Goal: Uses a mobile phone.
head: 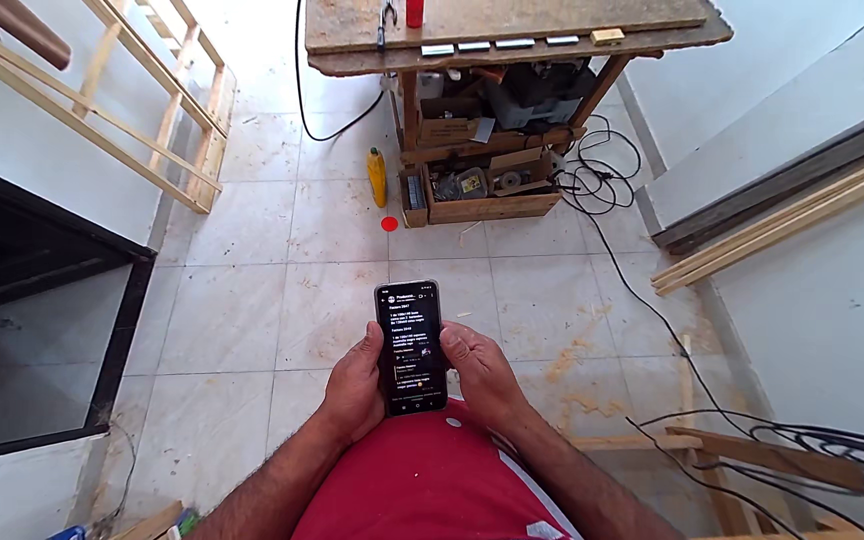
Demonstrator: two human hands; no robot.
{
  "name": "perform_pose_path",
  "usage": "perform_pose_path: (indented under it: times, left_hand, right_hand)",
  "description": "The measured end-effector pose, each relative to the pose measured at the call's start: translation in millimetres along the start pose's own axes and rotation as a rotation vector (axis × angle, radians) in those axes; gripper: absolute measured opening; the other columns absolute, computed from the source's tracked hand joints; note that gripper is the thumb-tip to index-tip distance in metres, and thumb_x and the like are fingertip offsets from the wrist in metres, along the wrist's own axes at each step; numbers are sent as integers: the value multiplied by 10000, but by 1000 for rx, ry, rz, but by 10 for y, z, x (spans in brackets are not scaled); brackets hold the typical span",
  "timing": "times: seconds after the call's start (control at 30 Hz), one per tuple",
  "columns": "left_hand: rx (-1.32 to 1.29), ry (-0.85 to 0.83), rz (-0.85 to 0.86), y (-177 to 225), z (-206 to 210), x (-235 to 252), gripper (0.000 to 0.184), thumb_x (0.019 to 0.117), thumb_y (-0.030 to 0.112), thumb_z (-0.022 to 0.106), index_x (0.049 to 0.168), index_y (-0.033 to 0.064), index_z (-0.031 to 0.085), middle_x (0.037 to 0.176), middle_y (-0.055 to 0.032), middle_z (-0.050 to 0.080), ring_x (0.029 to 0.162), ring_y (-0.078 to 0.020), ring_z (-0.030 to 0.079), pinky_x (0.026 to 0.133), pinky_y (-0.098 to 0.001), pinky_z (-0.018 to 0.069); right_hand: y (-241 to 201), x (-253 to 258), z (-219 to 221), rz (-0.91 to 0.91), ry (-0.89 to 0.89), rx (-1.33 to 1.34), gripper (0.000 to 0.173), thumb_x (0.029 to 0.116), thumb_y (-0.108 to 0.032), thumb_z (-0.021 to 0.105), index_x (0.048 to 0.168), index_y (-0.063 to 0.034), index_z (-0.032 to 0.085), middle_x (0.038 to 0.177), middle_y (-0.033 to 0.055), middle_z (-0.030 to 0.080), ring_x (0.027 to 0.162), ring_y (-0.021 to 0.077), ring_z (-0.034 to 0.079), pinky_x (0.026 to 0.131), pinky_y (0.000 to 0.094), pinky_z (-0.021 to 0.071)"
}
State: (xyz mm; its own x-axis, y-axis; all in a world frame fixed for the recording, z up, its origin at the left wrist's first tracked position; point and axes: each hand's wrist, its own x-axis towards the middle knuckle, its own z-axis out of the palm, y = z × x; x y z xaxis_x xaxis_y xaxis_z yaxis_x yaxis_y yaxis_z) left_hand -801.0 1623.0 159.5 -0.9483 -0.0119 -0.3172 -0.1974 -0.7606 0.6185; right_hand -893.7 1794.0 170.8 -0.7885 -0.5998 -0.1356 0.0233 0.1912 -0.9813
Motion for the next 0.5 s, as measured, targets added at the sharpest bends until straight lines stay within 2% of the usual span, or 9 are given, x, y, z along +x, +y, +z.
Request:
perform_pose_path:
  times: [0.1, 0.2, 0.5]
  left_hand:
    - [-8, 15, -8, -13, -11, -9, 674, 1075, 597, 219, 1451, 119, 510, 1327, -210, 636, 1214, -341, 641, 1013, -575, 530]
    - [-18, 7, -9, -21, -20, -3, 668, 1071, 603, 242, 1460, 126, 501, 1333, -212, 632, 1220, -346, 637, 1015, -579, 528]
    - [-35, 14, -16, -36, -31, 2, 673, 1071, 605, 230, 1454, 125, 504, 1325, -211, 635, 1206, -342, 645, 1002, -576, 536]
  right_hand:
    - [26, -39, 5, 8, -49, 36, 403, 1105, -353, 395, 1288, -158, 697, 1086, -1, 756, 956, 135, 732, 822, 367, 635]
    - [37, -56, -11, 14, -84, 46, 368, 1088, -269, 417, 1313, -149, 682, 1123, -5, 749, 990, 128, 722, 852, 365, 626]
    - [83, -76, -16, 47, -118, 87, 382, 1039, -187, 452, 1364, -129, 646, 1139, 20, 749, 1007, 147, 727, 866, 370, 628]
